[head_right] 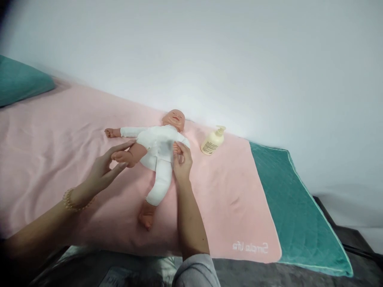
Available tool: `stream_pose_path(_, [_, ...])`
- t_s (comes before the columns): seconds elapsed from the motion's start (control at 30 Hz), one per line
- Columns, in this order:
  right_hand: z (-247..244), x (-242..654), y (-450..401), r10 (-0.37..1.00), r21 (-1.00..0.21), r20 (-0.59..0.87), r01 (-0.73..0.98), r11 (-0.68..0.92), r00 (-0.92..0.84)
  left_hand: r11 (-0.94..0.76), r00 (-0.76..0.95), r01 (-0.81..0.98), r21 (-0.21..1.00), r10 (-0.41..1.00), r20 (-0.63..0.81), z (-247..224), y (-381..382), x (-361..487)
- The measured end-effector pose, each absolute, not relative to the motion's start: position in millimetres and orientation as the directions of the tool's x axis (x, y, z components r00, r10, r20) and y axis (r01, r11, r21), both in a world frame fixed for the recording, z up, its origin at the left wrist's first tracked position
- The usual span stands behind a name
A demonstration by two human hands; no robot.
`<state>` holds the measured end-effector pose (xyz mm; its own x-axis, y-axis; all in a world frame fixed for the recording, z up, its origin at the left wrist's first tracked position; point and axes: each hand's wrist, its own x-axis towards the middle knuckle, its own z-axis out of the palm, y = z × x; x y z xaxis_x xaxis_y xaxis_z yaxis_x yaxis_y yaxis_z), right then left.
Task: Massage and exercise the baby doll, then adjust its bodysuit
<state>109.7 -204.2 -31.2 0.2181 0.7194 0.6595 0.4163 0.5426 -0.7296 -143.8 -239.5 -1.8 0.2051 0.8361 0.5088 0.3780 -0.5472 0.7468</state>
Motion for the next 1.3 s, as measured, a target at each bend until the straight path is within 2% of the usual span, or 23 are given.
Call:
stream_pose_path(0.1, [-26,113,-202,0.706,-0.823,0.567,0.273,0.498,0.424,-0.621,0.255,0.300,0.724,0.784,0.566,-12,-253,-152])
stream_pose_path(0.27, [-26,128,-193,0.618,-0.845,0.469,0.116,0.522,0.631,-0.695,0.325,0.229,0.682,0.715,0.619,-27,-280,-164])
stream_pose_path(0.4, [-38,153,-185,0.536,-0.883,0.322,0.043,0.468,0.780,-0.707,0.362,0.313,0.634,0.706,0.608,-40,-306,-174])
stream_pose_path(0.57, [-58,185,-177,0.530,-0.921,-0.061,-0.253,0.298,0.846,-0.636,0.357,0.486,0.599,0.771,0.528,-68,-331,-189])
stream_pose_path(0.7, [-68,196,-171,0.547,-0.910,-0.155,-0.334,0.246,0.823,-0.644,0.420,0.586,0.491,0.760,0.496,-90,-337,-198])
stream_pose_path(0.8, [-71,198,-169,0.561,-0.903,-0.170,-0.356,0.240,0.810,-0.672,0.464,0.620,0.405,0.731,0.501,-98,-339,-199])
stream_pose_path(0.87, [-72,198,-169,0.566,-0.905,-0.158,-0.347,0.244,0.809,-0.660,0.454,0.640,0.392,0.737,0.501,-100,-341,-198])
stream_pose_path(1.1, [-69,192,-172,0.536,-0.915,-0.083,-0.277,0.293,0.840,-0.544,0.354,0.659,0.520,0.834,0.423,-100,-341,-197])
stream_pose_path(1.2, [-60,182,-177,0.519,-0.913,-0.004,-0.215,0.347,0.855,-0.534,0.344,0.624,0.571,0.844,0.413,-100,-337,-194])
stream_pose_path(1.3, [-47,163,-183,0.493,-0.909,0.186,-0.042,0.415,0.850,-0.550,0.345,0.596,0.585,0.834,0.431,-97,-333,-191])
